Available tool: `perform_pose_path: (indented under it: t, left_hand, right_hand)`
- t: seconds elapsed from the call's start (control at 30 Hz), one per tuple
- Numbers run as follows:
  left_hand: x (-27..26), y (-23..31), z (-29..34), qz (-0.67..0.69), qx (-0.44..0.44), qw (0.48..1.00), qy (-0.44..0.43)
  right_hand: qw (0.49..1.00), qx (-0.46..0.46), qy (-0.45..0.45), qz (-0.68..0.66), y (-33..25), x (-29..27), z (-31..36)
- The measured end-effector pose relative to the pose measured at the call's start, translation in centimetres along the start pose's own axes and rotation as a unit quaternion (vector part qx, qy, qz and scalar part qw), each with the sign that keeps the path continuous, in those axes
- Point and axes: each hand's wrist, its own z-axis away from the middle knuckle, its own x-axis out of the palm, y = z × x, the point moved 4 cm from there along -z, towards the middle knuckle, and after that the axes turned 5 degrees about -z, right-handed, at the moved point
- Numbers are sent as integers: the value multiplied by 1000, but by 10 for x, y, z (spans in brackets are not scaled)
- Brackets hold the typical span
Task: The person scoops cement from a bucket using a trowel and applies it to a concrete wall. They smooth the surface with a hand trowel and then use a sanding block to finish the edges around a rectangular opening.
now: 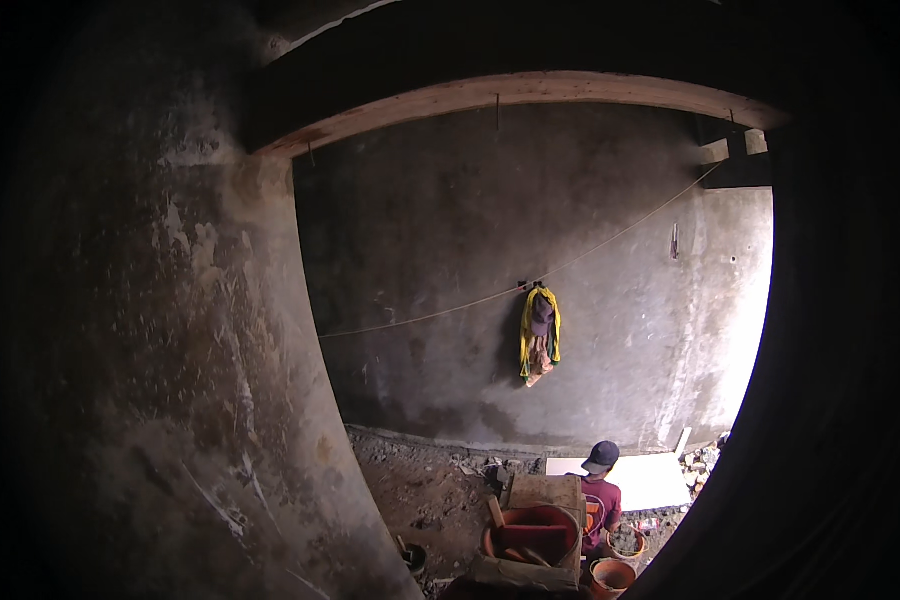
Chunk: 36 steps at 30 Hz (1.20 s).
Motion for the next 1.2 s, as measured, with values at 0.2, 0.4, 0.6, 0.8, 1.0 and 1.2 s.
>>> perform_pose_path:
  t: [0.2, 0.4, 0.6, 0.8, 1.0, 1.2]
  left_hand:
    - [1, 5, 0, -4, 7, 1000, -6]
    - [6, 13, -2, -10, 17, 1000, -8]
    - [12, 19, -10, -16, 30, 999, -14]
    - [16, 60, -36, -22, 44, 999, -21]
    - [18, 150, -57, -62, 59, 996, -35]
    - [13, 259, -49, -118, 69, 986, -94]
  right_hand:
    - [999, -4, 15, -30, -3, 3, 5]
    - [998, -7, 28, -61, -4, 2, 8]
    - [995, -8, 40, -89, 1, 2, 13]
    - [991, 20, 51, -120, -7, -2, 7]
    - [980, 85, 61, -169, -54, -24, 22]
    - [959, 89, 109, -246, -144, -68, 60]
